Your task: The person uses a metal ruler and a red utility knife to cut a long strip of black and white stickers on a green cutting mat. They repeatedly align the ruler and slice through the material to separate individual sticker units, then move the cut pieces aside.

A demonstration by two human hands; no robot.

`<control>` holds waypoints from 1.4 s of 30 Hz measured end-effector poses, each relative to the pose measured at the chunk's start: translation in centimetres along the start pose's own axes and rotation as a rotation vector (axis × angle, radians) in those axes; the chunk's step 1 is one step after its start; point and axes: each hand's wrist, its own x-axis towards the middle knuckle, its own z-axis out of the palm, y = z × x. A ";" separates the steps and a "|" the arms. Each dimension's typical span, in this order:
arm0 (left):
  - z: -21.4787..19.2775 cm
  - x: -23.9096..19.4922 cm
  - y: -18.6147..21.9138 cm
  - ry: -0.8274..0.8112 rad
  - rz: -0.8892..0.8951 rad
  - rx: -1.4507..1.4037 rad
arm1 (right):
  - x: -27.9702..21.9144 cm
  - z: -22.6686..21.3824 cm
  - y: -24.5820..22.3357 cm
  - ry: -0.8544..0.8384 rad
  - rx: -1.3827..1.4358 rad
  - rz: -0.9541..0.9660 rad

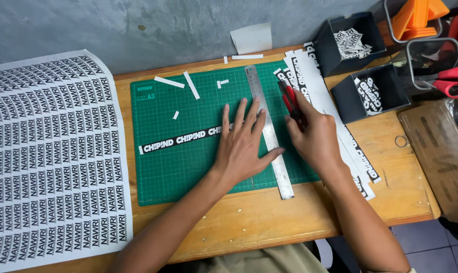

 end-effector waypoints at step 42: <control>-5.2 -4.4 -4.5 -0.246 -0.118 0.035 | -1.7 1.3 -1.5 -0.211 -0.043 -0.041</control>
